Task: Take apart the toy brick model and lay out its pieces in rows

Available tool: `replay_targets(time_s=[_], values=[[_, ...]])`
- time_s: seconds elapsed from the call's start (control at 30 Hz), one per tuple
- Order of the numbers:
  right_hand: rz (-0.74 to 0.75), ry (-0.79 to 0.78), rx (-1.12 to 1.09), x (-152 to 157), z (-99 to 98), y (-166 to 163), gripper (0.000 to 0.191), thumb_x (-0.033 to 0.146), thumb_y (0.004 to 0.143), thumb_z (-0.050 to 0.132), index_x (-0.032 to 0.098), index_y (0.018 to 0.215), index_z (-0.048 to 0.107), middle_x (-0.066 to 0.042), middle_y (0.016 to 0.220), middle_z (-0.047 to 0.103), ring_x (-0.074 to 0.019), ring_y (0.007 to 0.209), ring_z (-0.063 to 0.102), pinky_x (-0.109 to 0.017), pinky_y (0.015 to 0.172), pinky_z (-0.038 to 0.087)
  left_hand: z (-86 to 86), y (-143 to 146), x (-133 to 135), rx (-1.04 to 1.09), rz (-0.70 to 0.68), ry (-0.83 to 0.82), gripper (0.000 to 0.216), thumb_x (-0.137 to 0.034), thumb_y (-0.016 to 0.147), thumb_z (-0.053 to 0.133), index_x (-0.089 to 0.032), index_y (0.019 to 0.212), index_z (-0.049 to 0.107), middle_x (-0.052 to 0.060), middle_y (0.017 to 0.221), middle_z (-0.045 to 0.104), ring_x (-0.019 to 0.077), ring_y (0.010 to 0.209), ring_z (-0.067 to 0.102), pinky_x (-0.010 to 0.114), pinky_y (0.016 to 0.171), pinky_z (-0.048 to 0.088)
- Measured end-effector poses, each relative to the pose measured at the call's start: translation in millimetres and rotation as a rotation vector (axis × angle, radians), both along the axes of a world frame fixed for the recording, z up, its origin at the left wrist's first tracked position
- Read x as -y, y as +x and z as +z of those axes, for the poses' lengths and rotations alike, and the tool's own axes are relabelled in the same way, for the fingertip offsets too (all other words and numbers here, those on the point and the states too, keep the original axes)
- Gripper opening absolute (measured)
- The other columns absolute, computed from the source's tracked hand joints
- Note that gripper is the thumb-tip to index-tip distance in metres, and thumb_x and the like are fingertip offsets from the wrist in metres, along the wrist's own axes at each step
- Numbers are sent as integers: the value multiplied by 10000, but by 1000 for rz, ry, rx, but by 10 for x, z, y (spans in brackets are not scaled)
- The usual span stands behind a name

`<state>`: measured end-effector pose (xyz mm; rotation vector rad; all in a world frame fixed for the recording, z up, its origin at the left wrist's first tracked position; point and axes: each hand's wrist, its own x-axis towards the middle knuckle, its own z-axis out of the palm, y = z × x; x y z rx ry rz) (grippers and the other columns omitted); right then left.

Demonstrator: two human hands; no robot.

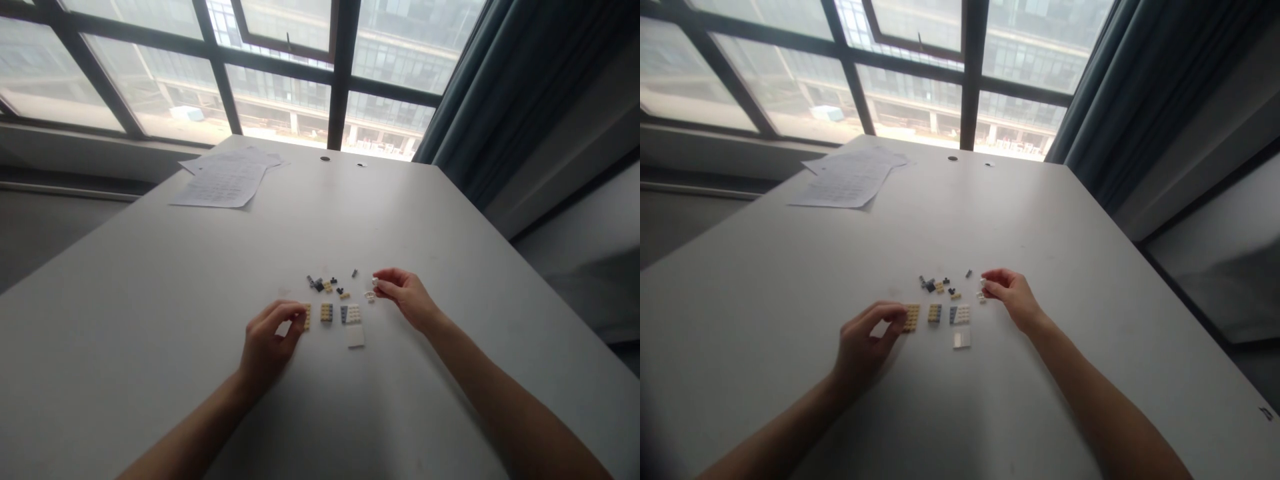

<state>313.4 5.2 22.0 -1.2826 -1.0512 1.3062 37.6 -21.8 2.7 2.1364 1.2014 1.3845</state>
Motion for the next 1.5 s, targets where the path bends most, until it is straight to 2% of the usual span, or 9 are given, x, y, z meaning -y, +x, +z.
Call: replay_targets(time_s=[0.1, 0.2, 0.33, 0.53, 0.67, 1.1, 1.27, 1.4, 1.5], values=[[-25, 87, 312, 136, -90, 190, 223, 326, 687, 738, 165, 828, 673, -8, 721, 677, -137, 647, 610, -280, 654, 501, -4, -6, -1, -6, -1, 2, 67, -153, 844, 581, -177, 849, 644, 21, 839, 669, 112, 719, 597, 209, 672, 491], [17, 187, 628, 240, -147, 255, 141, 318, 758, 673, 181, 792, 677, -13, 720, 682, -153, 650, 607, -282, 628, 476, -5, -10, -2, -15, 11, 2, 69, -169, 845, 578, -178, 847, 647, 28, 841, 674, 118, 718, 603, 215, 670, 498], [110, 337, 825, 299, -152, 198, 104, 245, 825, 593, 206, 803, 687, -14, 785, 699, -163, 723, 629, -287, 690, 484, -1, -7, 1, -20, 10, 2, 76, -171, 848, 570, -175, 843, 645, 35, 839, 676, 120, 717, 604, 222, 670, 504], [217, 488, 914, 272, -143, 114, 144, 183, 865, 569, 223, 808, 695, -28, 867, 707, -173, 827, 638, -308, 793, 483, -11, -14, 2, -31, 5, -2, 79, -176, 850, 565, -177, 849, 644, 41, 849, 675, 121, 725, 608, 217, 660, 509], [215, 534, 956, 250, -176, 111, 142, 172, 865, 577, 226, 815, 698, -35, 898, 690, -177, 863, 623, -313, 810, 483, -11, -16, 6, -29, 3, -1, 77, -175, 852, 567, -178, 844, 644, 40, 849, 676, 122, 731, 610, 218, 666, 509], [205, 522, 972, 262, -196, 78, 116, 177, 870, 572, 219, 826, 670, -37, 885, 663, -177, 846, 605, -311, 787, 478, 3, -7, 5, -36, 17, 0, 88, -196, 843, 570, -172, 827, 653, 49, 837, 689, 129, 730, 625, 233, 687, 521], [166, 470, 952, 267, -176, 76, 85, 196, 850, 602, 219, 914, 653, -29, 886, 646, -165, 779, 597, -297, 729, 496, -4, -9, 2, -32, 5, 14, 82, -166, 841, 569, -179, 838, 650, 40, 850, 687, 125, 741, 623, 227, 689, 517], [108, 474, 961, 140, -82, 42, 137, 179, 834, 616, 213, 963, 649, -26, 885, 638, -163, 772, 593, -297, 718, 495, -4, -7, 2, -29, 3, 9, 80, -175, 843, 571, -178, 838, 652, 40, 850, 687, 129, 740, 626, 230, 692, 516], [138, 496, 997, -73, -37, -24, 201, 139, 832, 601, 217, 1009, 658, -36, 970, 647, -160, 800, 605, -310, 766, 492, -5, -6, -1, -24, -3, 14, 75, -168, 843, 575, -178, 847, 650, 39, 856, 686, 130, 749, 628, 231, 701, 513]])
